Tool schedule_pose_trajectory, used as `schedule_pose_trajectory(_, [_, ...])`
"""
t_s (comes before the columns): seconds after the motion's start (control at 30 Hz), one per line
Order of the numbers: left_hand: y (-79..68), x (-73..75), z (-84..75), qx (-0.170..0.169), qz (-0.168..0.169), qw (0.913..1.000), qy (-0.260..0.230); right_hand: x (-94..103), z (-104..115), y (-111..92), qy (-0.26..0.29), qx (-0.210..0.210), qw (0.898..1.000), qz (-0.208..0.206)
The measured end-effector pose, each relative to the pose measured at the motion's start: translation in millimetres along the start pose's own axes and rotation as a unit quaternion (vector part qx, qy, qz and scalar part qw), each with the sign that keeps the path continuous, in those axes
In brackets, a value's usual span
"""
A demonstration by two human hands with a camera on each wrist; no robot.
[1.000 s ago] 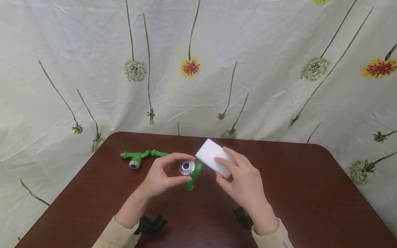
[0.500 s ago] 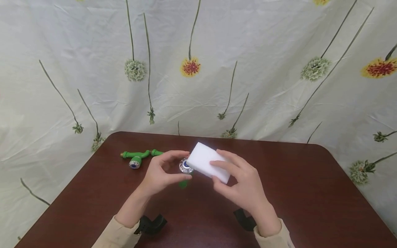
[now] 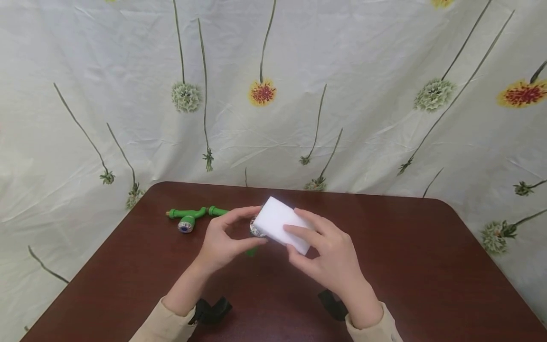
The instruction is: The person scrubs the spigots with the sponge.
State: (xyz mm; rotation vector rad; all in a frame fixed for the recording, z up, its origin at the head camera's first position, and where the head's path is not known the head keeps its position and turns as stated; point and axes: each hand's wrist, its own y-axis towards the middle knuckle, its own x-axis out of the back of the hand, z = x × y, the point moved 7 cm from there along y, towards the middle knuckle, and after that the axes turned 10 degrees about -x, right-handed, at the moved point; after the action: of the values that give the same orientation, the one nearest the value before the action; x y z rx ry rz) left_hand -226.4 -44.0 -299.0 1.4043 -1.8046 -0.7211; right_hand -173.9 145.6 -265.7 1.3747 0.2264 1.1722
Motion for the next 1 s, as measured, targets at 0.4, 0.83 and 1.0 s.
schedule_pose_trajectory(0.4, [10.3, 0.3, -34.7, -0.015, -0.008, 0.9978, 0.065, -4.5, 6, -1, -0.020, -0.004, 1.000, -0.002])
schedule_pose_trajectory(0.83, [9.7, 1.4, -34.6, -0.003, -0.020, 0.9971, 0.074, -7.8, 11, -2, -0.005, 0.005, 1.000, 0.007])
schedule_pose_trajectory(1.0, [10.5, 2.2, -34.5, -0.014, -0.031, 0.9967, 0.074, -4.6, 2, -2, -0.008, 0.007, 1.000, 0.023])
